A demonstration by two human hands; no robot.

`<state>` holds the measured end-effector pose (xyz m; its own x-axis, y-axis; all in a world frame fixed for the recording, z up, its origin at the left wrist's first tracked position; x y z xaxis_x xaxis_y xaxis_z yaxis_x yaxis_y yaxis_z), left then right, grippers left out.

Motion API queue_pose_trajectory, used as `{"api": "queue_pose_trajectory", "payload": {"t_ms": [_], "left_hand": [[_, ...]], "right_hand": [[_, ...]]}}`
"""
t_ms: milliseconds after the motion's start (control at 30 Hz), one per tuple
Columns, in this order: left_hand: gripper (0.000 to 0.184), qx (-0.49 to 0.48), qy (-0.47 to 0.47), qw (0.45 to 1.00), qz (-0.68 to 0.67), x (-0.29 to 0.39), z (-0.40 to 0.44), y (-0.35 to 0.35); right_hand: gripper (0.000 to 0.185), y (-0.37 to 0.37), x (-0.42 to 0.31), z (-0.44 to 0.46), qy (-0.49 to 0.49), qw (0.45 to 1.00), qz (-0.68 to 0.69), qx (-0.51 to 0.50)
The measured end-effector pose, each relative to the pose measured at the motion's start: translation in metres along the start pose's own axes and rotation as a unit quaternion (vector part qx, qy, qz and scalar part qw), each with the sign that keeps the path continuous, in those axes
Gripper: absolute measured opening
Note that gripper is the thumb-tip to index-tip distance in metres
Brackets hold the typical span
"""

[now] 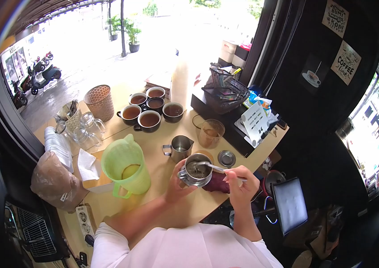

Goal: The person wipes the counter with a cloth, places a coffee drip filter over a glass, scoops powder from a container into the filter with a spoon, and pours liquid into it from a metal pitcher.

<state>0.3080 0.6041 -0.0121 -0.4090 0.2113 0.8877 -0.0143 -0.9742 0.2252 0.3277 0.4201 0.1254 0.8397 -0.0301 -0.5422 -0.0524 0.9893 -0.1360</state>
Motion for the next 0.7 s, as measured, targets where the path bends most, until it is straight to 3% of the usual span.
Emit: {"api": "queue_pose_trajectory", "payload": {"t_ms": [100,200,367,600,700], "left_hand": [[0.091,-0.001,0.011,1.0,0.007,-0.001,0.0,0.0],[0.092,-0.004,0.01,1.0,-0.004,-0.001,-0.001,0.0],[0.093,-0.001,-0.006,0.999,-0.042,-0.004,-0.003,0.001],[0.092,0.005,-0.004,1.0,0.004,-0.01,-0.003,-0.004],[0.091,-0.004,0.003,1.0,0.014,-0.008,-0.001,-0.004]], "right_hand": [[0.008,0.001,-0.001,0.001,-0.008,1.0,-0.004,0.003],[0.012,-0.008,0.003,-0.001,0.059,0.988,0.082,0.119],[0.028,-0.025,0.037,0.014,0.165,0.953,0.055,0.249],[0.021,-0.014,0.075,0.026,0.183,0.953,0.133,0.201],[0.016,-0.004,0.099,0.026,0.182,0.965,0.127,0.137]]}}
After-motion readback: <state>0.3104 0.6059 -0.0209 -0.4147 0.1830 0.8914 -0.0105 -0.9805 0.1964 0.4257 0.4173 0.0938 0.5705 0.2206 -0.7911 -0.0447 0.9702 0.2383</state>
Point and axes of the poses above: each hand's wrist, its own z-axis towards the middle knuckle, its own y-axis out of the palm, x = y × z, the point moved 4 cm from there along z, towards the middle knuckle, and after that the axes turned 5 degrees about -y, right-handed, at the moved point
